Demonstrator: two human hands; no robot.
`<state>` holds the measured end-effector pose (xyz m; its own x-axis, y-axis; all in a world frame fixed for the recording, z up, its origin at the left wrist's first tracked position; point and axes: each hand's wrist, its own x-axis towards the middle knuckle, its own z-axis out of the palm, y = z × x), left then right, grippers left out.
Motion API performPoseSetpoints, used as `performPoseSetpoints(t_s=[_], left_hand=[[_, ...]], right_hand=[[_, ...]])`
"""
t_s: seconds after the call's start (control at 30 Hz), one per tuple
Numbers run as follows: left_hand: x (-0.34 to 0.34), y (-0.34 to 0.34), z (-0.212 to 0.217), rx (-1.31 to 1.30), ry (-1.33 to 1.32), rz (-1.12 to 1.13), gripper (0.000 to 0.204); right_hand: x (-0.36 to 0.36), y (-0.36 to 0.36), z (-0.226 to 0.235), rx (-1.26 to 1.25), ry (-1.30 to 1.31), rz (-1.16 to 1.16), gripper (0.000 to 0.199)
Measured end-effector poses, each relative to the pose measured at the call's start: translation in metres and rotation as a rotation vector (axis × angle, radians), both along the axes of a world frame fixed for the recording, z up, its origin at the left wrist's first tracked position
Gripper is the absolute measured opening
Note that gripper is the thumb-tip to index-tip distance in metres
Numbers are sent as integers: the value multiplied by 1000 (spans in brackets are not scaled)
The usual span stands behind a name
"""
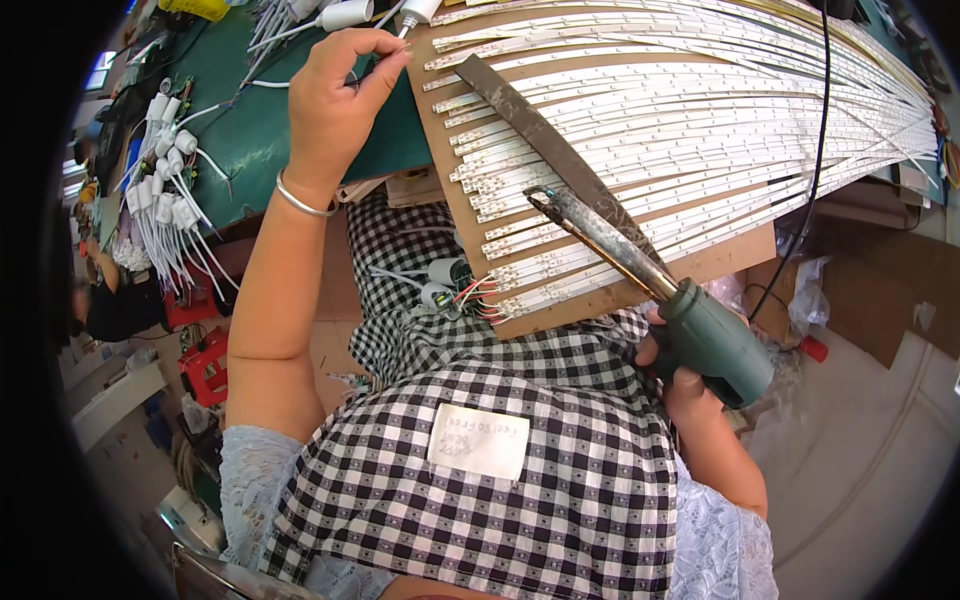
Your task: The person uses a soldering iron to attach wires to a circuit board. They repeatedly pick up a white cylindrical component with wires, position it on a wooden jig, and solder the connections. The person works continuously on a green workbench in a workshop environment.
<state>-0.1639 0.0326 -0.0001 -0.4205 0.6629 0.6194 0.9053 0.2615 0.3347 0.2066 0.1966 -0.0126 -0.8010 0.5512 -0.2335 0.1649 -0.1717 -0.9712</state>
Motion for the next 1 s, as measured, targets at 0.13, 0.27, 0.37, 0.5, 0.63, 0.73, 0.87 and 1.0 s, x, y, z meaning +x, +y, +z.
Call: performPoseSetpoints(t_s=[0.13, 0.27, 0.37, 0.5, 0.63, 0.73, 0.87, 1.0], left_hand=[[3, 3, 3, 98, 3, 41, 13], [2, 4, 25, 151, -464, 147, 15], [-9, 6, 58, 408, -909, 59, 7], [37, -13, 83, -158, -172, 130, 12], [83, -29, 50, -241, 130, -301, 14], [114, -37, 30, -255, -31, -236, 22], [134, -41, 12, -207, -7, -159, 19], [139, -38, 9, -185, 24, -139, 17]], right_hand=[[-2, -1, 1, 5, -2, -14, 88], [0, 0, -1, 9, -7, -5, 89], [1, -1, 0, 0, -34, -3, 88], [8, 6, -3, 31, -34, -1, 86], [19, 8, 13, 86, -83, 5, 74], [30, 13, 18, 60, -207, 87, 64], [26, 14, 19, 227, -98, 170, 57], [19, 12, 22, 235, -55, 150, 51]])
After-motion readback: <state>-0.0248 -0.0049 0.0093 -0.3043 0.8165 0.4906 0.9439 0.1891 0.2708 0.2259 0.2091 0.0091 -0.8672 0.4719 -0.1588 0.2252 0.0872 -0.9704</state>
